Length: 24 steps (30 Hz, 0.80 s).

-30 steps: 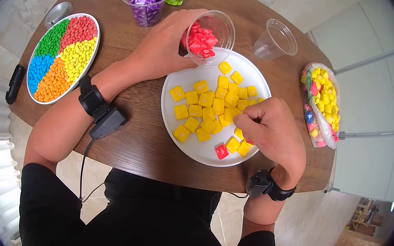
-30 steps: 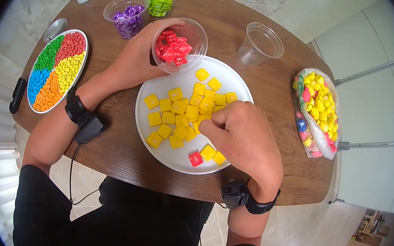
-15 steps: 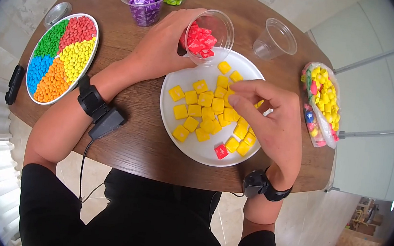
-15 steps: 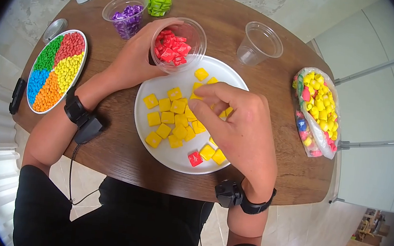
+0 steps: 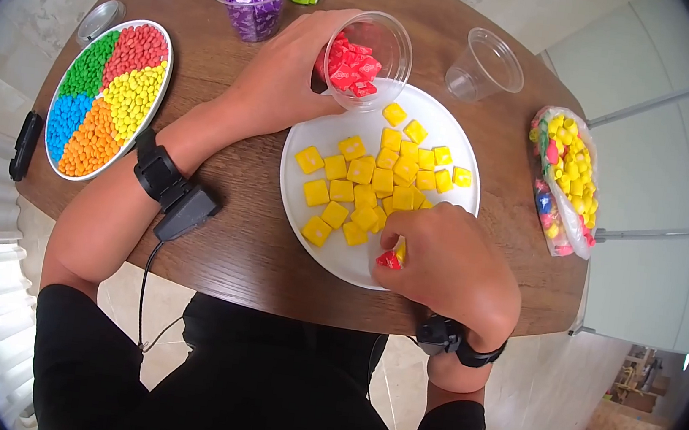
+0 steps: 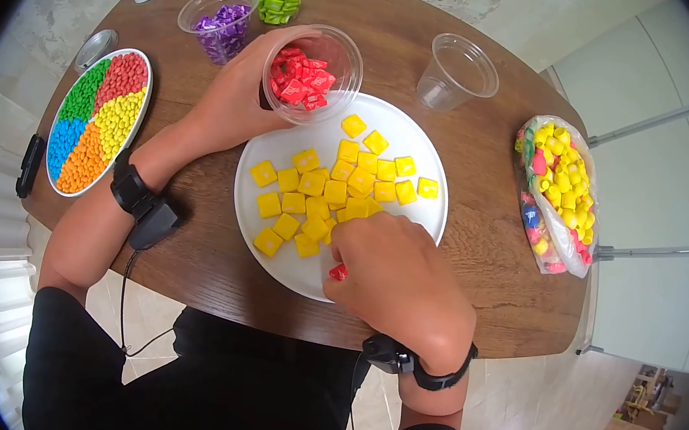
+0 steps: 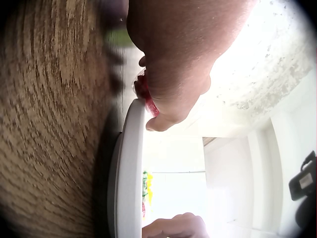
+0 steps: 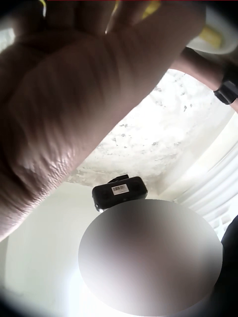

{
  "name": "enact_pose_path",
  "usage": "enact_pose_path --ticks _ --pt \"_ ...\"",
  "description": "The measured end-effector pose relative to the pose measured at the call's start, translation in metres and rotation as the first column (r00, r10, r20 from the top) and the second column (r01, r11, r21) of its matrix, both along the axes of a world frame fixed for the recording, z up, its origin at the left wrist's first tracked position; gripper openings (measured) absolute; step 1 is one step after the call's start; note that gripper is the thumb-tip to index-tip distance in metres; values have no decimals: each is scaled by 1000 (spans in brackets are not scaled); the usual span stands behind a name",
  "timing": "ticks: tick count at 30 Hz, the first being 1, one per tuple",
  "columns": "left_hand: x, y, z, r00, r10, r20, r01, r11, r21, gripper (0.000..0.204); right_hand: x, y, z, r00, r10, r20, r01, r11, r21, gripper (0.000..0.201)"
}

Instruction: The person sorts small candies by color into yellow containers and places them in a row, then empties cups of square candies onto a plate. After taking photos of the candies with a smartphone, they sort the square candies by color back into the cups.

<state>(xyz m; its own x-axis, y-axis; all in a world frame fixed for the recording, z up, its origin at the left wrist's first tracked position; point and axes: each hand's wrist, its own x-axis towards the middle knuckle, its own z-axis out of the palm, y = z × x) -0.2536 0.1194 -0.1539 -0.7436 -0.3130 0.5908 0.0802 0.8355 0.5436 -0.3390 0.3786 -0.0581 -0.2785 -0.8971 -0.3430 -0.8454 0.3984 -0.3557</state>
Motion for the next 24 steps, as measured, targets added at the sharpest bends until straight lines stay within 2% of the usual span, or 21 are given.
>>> enact_pose_path --ticks 2,6,9,11,12,14,15,17,21,23,24 --pt "-1 0 0 1000 -1 4 1 1000 10 88 -1 0 -4 998 57 -32 -57 998 -2 14" --pt "0 0 0 1000 6 1 -6 1000 0 88 1 -1 -2 999 40 -15 -40 999 0 12" --pt "0 1 1 1000 1 1 -1 1000 3 88 -3 -4 -2 1000 24 -19 -25 998 -59 12" --pt "0 0 1 1000 5 4 -5 1000 0 88 -9 -8 -2 999 -9 38 15 986 -164 10" --pt "0 1 1 1000 -3 2 3 1000 1 88 -13 -7 -3 999 -9 38 15 987 -163 10" --pt "1 1 2 1000 -8 -1 8 1000 2 88 -20 -7 -6 999 -33 43 47 921 -388 10" --pt "1 1 3 1000 -10 3 10 1000 6 88 -22 -8 -7 999 -32 44 46 921 -388 10" --pt "1 1 3 1000 -17 5 17 1000 9 88 -26 -9 -8 972 -141 189 222 817 -532 10" --pt "2 0 2 1000 -18 11 17 1000 21 89 -27 -7 -6 955 -176 240 279 813 -512 14" --pt "1 1 3 1000 -18 6 17 1000 17 88 -28 -5 1 971 -142 191 201 919 -340 25" --pt "1 1 2 1000 -17 4 17 1000 12 88 -26 -6 4 971 -142 191 201 919 -340 25"
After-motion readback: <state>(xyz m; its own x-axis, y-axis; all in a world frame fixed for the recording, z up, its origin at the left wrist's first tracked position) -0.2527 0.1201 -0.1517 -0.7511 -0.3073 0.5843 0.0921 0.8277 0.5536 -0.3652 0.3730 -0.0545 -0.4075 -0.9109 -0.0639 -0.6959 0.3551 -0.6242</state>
